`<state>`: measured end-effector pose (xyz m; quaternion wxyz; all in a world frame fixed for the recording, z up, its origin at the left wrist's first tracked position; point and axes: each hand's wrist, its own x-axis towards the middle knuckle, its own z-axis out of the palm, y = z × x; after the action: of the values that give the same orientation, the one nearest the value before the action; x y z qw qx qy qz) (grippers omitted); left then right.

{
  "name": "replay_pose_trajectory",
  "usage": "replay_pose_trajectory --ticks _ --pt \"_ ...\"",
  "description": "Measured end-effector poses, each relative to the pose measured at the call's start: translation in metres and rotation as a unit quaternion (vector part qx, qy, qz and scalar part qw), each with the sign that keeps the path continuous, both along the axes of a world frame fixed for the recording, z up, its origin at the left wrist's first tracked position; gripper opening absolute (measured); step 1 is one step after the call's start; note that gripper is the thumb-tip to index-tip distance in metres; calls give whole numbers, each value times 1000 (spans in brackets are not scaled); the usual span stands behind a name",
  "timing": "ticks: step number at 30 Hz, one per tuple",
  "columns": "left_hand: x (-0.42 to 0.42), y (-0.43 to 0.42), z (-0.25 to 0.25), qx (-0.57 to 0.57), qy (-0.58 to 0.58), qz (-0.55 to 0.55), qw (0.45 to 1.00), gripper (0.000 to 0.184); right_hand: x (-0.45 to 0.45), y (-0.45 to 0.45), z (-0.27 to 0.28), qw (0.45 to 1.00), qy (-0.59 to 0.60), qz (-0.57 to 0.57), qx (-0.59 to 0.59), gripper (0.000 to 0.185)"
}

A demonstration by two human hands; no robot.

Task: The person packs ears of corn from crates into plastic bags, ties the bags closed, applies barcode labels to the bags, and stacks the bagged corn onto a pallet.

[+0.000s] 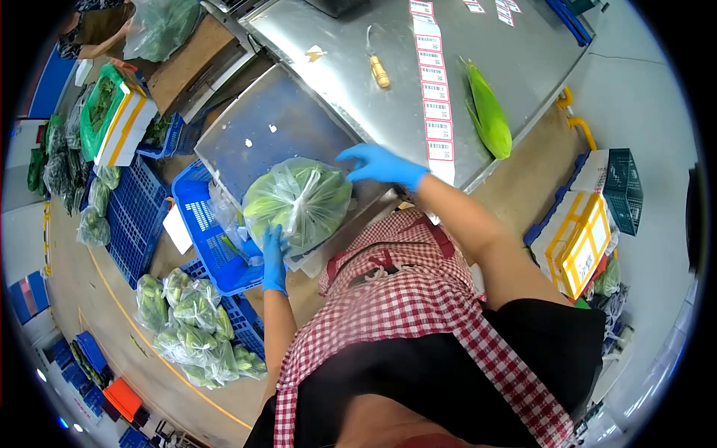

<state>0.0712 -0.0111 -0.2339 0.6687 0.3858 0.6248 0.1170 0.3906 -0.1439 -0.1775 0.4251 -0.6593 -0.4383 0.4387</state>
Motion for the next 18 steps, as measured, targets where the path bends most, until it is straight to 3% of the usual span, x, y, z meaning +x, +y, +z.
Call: replay_pose_trajectory --ticks 1,2,3,5,7,8,9,10,11,13,14,17,18 --pt "11 -1 4 157 44 -12 987 32 13 -24 22 991 73 -108 -1 33" --pt "24 0 6 310 85 -23 947 33 40 -55 2 975 -4 -220 -12 26" --pt "41 0 9 454 123 -34 882 34 54 -81 26 936 -125 -328 -17 23" --pt "99 -22 43 242 -115 -119 956 32 76 -132 51 881 -170 -398 -191 34" --pt "163 -64 87 41 -229 -273 934 32 68 -153 55 891 -201 -237 -330 42" --pt "193 -85 103 -45 -203 -303 930 33 60 -163 57 881 -212 -151 -394 46" --pt "219 -104 109 -131 -174 -330 918 34 44 -170 53 868 -327 -140 -348 46" --pt "238 -122 88 -61 -142 -395 906 35 28 -176 45 840 -437 -128 -295 46" --pt "253 -137 66 9 -108 -455 884 38 20 -180 34 840 -446 -140 -277 43" --pt "279 -150 59 -13 -43 -526 850 38 11 -187 9 837 -463 -164 -241 36" --pt "289 -157 55 -24 -10 -558 830 38 11 -187 2 822 -491 -171 -234 22" --pt "301 -168 44 -205 -68 -467 857 34 11 -189 7 869 -427 -194 -158 17" --pt "300 -169 42 -216 -79 -439 868 30 12 -188 12 871 -423 -169 -184 18"
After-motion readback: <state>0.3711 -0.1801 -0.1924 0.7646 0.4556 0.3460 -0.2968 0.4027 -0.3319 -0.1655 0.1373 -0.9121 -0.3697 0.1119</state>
